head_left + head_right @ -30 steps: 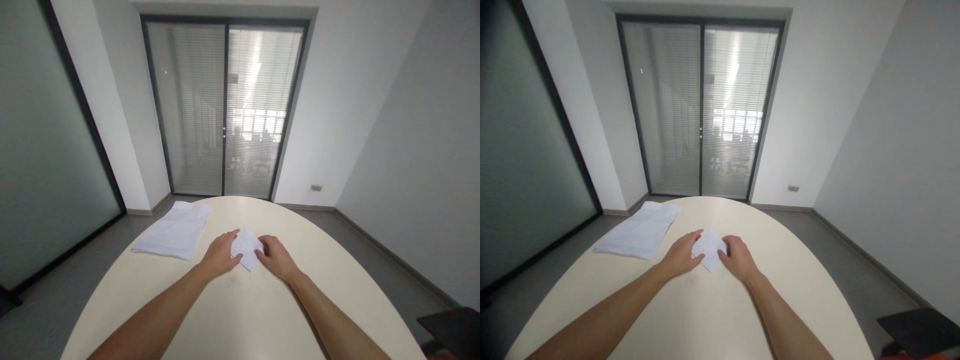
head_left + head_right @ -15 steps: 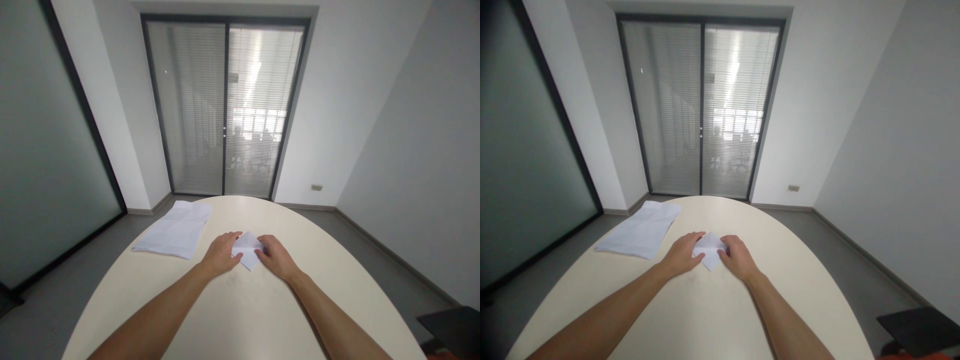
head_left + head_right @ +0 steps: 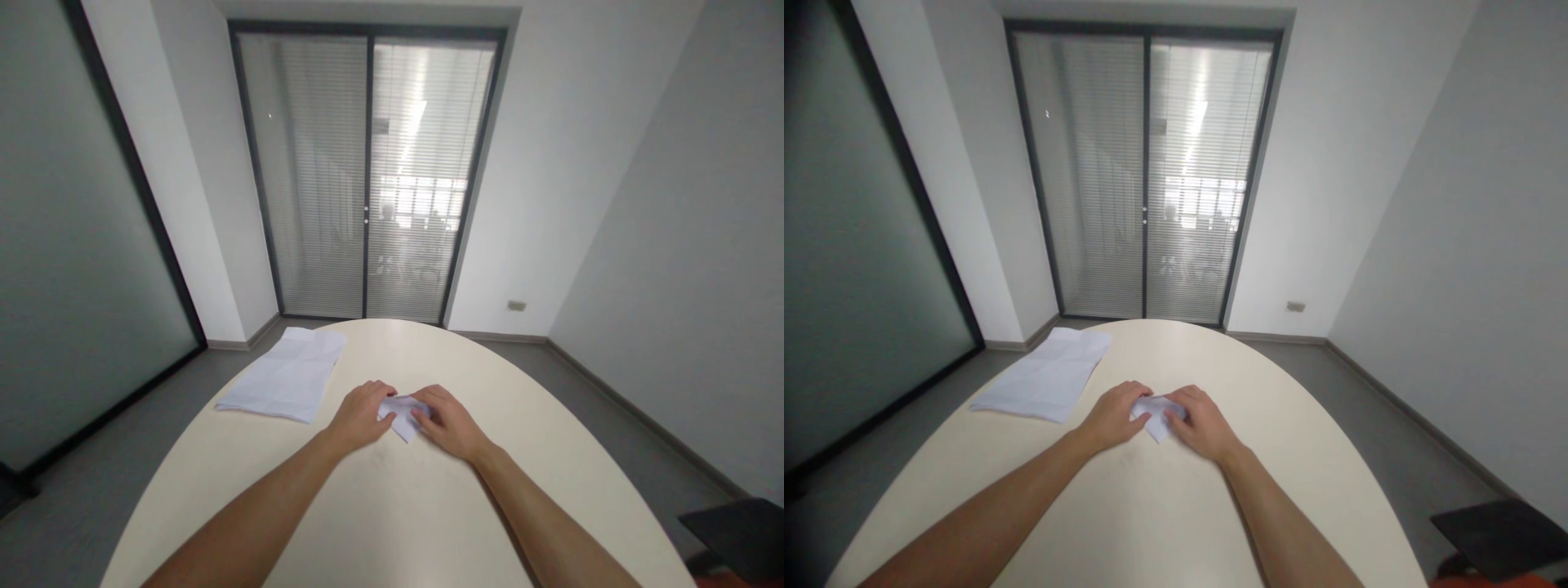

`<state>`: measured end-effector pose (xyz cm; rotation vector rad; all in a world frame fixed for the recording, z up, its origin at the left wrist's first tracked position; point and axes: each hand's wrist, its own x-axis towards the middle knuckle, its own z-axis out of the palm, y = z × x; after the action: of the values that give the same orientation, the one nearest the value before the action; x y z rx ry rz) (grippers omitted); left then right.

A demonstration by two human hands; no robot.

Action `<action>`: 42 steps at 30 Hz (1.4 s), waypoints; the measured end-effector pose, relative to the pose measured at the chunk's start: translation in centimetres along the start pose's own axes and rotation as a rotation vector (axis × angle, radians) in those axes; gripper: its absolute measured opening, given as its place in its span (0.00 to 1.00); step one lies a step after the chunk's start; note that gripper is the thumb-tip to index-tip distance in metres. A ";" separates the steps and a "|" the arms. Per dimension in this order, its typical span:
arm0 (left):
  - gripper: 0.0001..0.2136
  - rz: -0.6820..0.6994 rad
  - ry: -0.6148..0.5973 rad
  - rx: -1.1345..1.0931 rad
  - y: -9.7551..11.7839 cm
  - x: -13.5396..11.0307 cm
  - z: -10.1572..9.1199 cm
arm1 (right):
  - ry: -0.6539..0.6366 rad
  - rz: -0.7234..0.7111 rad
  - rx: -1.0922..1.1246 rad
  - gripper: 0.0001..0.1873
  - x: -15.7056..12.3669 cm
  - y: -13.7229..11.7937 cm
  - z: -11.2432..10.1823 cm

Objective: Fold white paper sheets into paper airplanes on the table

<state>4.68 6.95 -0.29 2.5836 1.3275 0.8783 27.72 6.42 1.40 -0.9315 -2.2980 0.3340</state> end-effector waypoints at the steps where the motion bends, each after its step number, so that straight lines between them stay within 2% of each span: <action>1: 0.13 0.004 0.002 -0.003 0.1 0.0 -0.1 | -0.007 -0.009 0.005 0.13 0.0 -0.1 -0.1; 5: 0.11 0.038 0.005 -0.005 0.3 0.1 -0.4 | -0.026 -0.026 0.022 0.18 -0.2 -0.1 -0.3; 10: 0.11 0.037 -0.001 -0.018 0.4 0.1 -0.4 | -0.085 -0.071 0.018 0.35 -0.2 -0.1 -0.3; 12: 0.11 0.036 -0.002 -0.023 0.3 0.0 -0.4 | -0.105 -0.074 0.000 0.37 -0.1 -0.3 -0.3; 18: 0.11 0.033 0.010 -0.048 0.4 0.0 -0.5 | -0.091 -0.062 -0.058 0.26 -0.1 -0.5 -0.2; 26: 0.10 0.060 0.021 -0.035 0.8 -0.2 -0.9 | -0.064 -0.054 -0.067 0.18 -0.1 -0.1 0.1; 32: 0.07 0.060 0.008 -0.028 0.8 -0.2 -0.6 | -0.063 -0.047 -0.066 0.15 -0.2 0.4 0.4; 42: 0.05 -0.042 0.015 -0.051 -0.3 -0.1 0.2 | -0.081 -0.012 -0.036 0.12 -0.2 0.1 0.2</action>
<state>4.53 7.08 -0.58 2.5067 1.3403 0.9145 27.74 6.39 1.12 -0.9369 -2.3898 0.3324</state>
